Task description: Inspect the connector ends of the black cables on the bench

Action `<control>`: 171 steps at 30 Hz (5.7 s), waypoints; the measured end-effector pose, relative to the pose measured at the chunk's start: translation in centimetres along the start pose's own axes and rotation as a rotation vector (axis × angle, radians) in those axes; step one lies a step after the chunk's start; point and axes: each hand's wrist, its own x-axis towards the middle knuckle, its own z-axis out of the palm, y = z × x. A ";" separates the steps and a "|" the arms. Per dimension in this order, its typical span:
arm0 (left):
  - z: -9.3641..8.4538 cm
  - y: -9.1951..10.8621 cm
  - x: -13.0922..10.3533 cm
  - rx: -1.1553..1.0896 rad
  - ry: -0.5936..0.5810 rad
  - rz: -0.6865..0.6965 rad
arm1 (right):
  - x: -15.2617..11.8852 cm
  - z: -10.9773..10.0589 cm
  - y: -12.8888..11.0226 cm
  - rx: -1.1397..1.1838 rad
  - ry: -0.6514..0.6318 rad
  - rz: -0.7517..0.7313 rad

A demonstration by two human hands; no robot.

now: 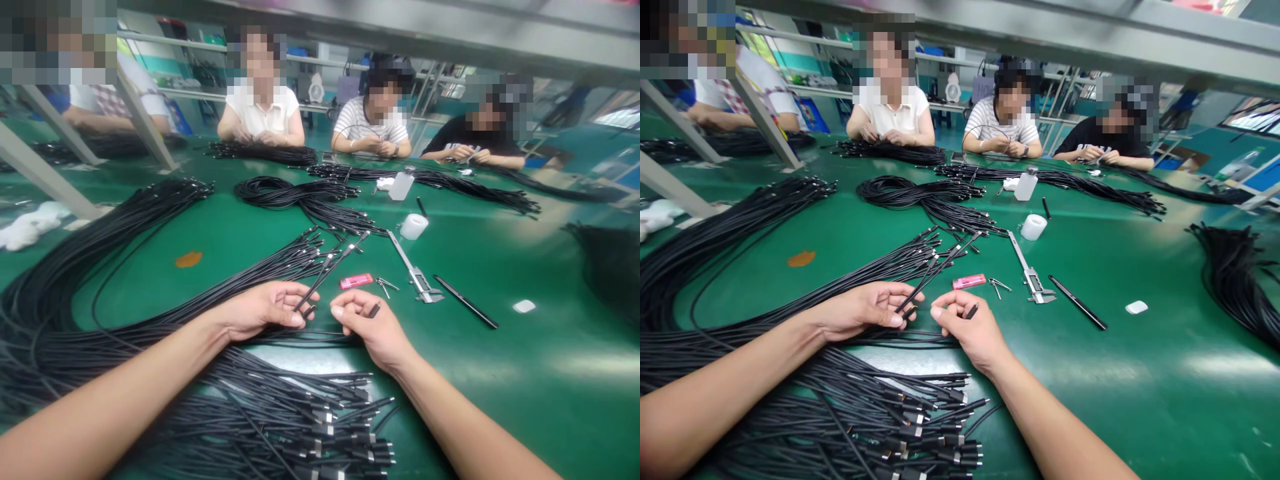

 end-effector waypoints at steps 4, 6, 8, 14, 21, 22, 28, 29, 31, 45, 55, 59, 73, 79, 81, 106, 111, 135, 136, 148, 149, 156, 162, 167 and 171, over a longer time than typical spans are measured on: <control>0.1 -0.2 0.0 0.008 0.018 0.023 | -0.3 0.3 -0.1 -0.031 -0.063 0.049; 0.3 -0.3 0.0 0.018 0.033 0.042 | -0.4 0.5 -0.1 -0.026 -0.096 0.069; 0.6 -0.5 0.0 0.034 0.045 0.052 | -0.6 0.7 0.0 -0.026 -0.136 0.065; 1.1 -0.9 -0.1 0.068 0.049 0.026 | -0.8 1.0 0.2 -0.078 -0.239 0.016; 0.7 -1.1 0.1 0.034 0.033 0.040 | -0.9 1.1 0.1 -0.067 -0.232 0.021; 0.6 -1.1 0.1 0.030 0.024 0.038 | -0.9 1.0 0.1 -0.063 -0.228 0.024; 0.5 -1.1 0.1 0.030 -0.013 0.030 | -0.8 1.1 0.0 -0.070 -0.231 0.016; 0.5 -1.1 0.1 0.029 -0.014 0.030 | -0.9 1.1 -0.1 -0.076 -0.229 0.013; 0.5 -1.1 0.0 0.031 -0.010 0.026 | -0.9 1.1 -0.1 -0.096 -0.230 0.004; 0.9 -0.5 0.2 0.123 0.132 0.078 | -1.7 1.2 -0.2 -0.274 -0.448 0.004; 1.5 0.1 0.3 0.167 0.200 0.047 | 1.4 -1.8 -1.3 0.162 0.065 -0.169; 1.5 0.1 0.1 0.211 0.168 0.021 | 2.7 -3.0 -1.1 0.352 0.287 -0.141; 1.8 0.3 0.2 0.255 0.227 0.016 | 3.5 -3.9 -1.1 0.440 0.282 -0.192; 2.1 0.4 0.3 0.220 0.217 0.014 | 3.3 -4.0 -1.2 0.373 0.294 -0.180; 2.2 0.3 0.2 0.217 0.204 0.005 | 3.2 -3.9 -1.3 0.375 0.285 -0.171; 2.3 -0.3 0.2 0.349 0.155 0.014 | 2.0 -2.7 -0.9 0.156 0.031 -0.097; 2.3 -0.3 0.2 0.321 0.173 0.043 | 2.1 -2.8 -0.8 0.189 0.030 -0.071; 2.5 -0.7 0.2 0.197 0.126 0.071 | 1.6 -2.0 -1.2 0.136 0.006 0.011; 2.4 -0.7 0.2 0.202 0.117 0.071 | 1.6 -2.0 -1.3 0.126 0.008 0.014; 2.7 -0.7 0.0 0.371 0.118 0.092 | 1.3 -2.0 -0.7 0.101 -0.012 -0.008; 2.7 -0.7 0.0 0.384 0.120 0.090 | 1.3 -2.0 -0.7 0.098 -0.010 -0.009; 2.7 -1.0 -0.1 0.480 0.143 0.085 | 1.3 -2.0 -0.6 0.046 0.023 -0.016; 2.9 -0.8 -0.1 0.464 0.138 0.081 | 1.1 -2.1 -0.6 0.012 -0.004 -0.041; 2.9 -0.6 -0.1 0.442 0.115 0.089 | 1.0 -2.0 -0.8 0.008 -0.016 -0.040; 2.7 -0.7 -0.1 0.430 0.093 0.105 | 1.0 -1.9 -0.9 0.013 0.009 -0.030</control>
